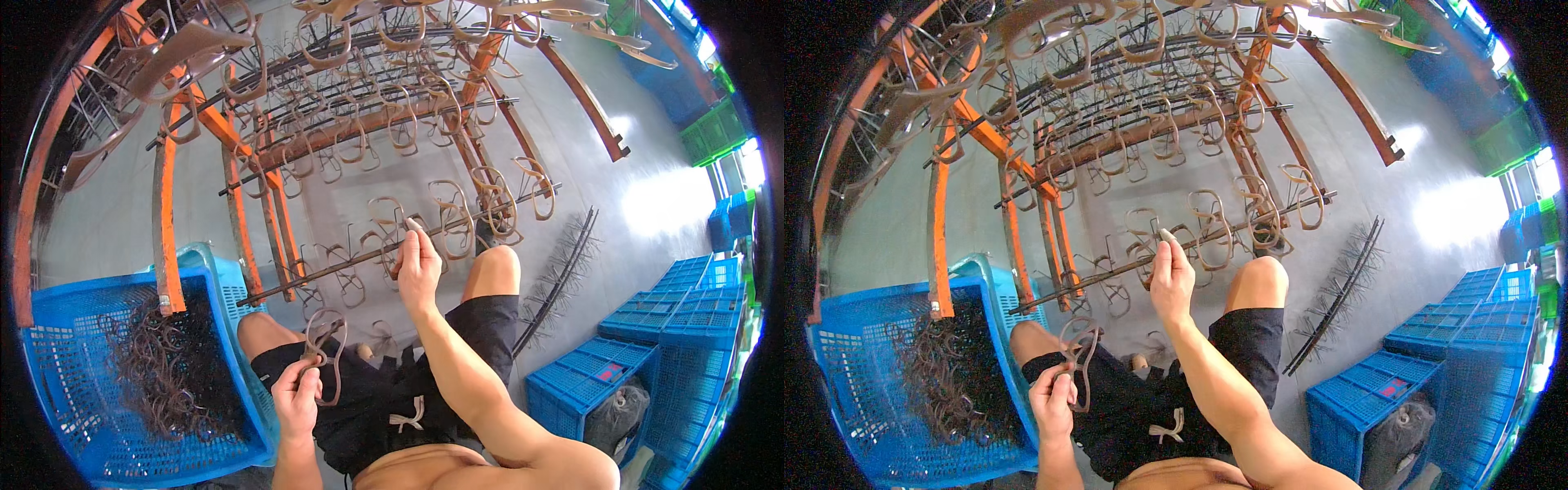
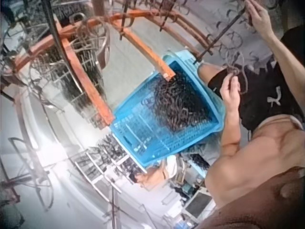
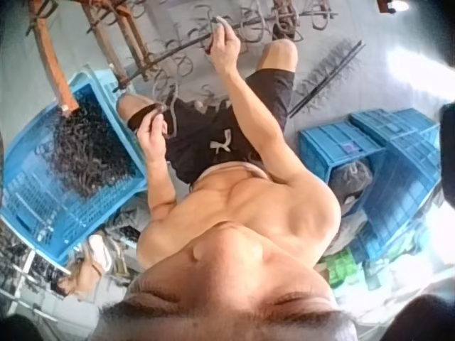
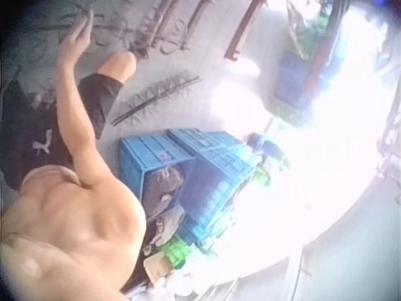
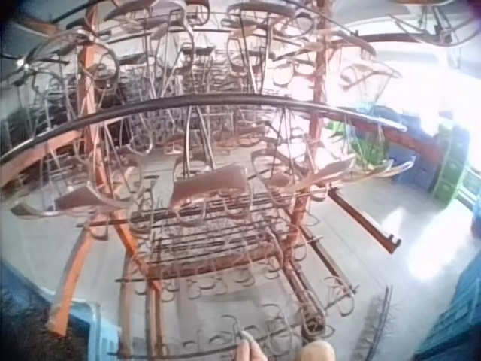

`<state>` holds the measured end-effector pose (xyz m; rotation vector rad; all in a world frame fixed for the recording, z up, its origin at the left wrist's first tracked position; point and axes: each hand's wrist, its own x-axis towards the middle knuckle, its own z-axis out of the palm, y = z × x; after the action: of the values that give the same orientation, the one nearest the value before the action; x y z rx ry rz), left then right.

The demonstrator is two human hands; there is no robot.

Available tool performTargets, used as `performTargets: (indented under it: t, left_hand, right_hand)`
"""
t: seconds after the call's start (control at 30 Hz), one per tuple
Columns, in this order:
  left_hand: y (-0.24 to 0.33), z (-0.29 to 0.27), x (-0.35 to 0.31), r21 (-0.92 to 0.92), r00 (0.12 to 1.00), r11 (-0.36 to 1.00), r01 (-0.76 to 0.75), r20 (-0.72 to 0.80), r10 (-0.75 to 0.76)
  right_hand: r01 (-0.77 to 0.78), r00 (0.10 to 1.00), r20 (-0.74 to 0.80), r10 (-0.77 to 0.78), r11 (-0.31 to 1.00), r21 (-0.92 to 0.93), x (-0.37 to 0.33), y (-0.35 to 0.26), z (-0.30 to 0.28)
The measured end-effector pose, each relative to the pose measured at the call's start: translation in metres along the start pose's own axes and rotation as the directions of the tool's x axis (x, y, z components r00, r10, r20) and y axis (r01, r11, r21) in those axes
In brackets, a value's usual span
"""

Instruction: The person sits on the floor and repeatedly picks up metal hooks from a blue basket. They insert the hooks into slots on a metal rack, then remove them and return them to the basket, repeating this cycle continuously.

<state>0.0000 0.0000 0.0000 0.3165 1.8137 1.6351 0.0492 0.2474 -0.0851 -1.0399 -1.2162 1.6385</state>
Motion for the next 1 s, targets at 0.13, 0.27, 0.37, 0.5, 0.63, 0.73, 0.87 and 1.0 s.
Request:
performTargets:
  t: [0.13, 0.27, 0.37, 0.5, 0.63, 0.73, 0.87, 1.0]
  left_hand:
    - [0.000, -0.001, 0.000, -0.048, 0.999, 0.999, 0.012, -0.050, -0.015]
    - [-0.002, -0.003, 0.005, -0.084, 0.998, 0.996, 0.003, -0.067, -0.009]
    - [0.008, 0.003, 0.004, 0.036, 1.000, 0.999, -0.021, -0.014, 0.022]
    - [0.005, 0.008, 0.006, 0.097, 0.997, 0.992, -0.077, 0.025, 0.075]
    - [0.002, 0.012, 0.007, 0.034, 0.993, 0.994, -0.107, 0.050, 0.105]
    - [0.008, 0.016, 0.006, 0.015, 0.992, 0.993, -0.118, 0.053, 0.117]
    - [0.012, 0.018, 0.008, 0.044, 0.993, 0.994, -0.104, 0.054, 0.102]
    - [0.006, 0.021, 0.009, 0.166, 0.976, 0.963, -0.214, -0.011, 0.219]
  right_hand:
    - [0.194, 0.980, 0.019, -0.199, 0.923, -0.334, -0.002, -0.003, 0.006]
    - [0.241, 0.966, 0.032, -0.256, 0.848, -0.473, 0.006, -0.012, 0.001]
    - [0.194, 0.977, 0.011, -0.212, 0.870, -0.453, 0.009, -0.016, -0.002]
    - [0.253, 0.964, 0.033, -0.264, 0.872, -0.419, 0.002, -0.009, 0.001]
    - [0.266, 0.953, -0.013, -0.302, 0.861, -0.432, 0.002, -0.007, 0.006]
    - [0.191, 0.973, -0.035, -0.230, 0.878, -0.440, 0.002, -0.009, 0.003]
    - [-0.054, 0.996, 0.068, 0.056, 0.998, -0.040, 0.006, -0.022, -0.013]
    - [0.410, 0.881, 0.171, -0.441, 0.533, -0.740, -0.037, -0.036, -0.020]
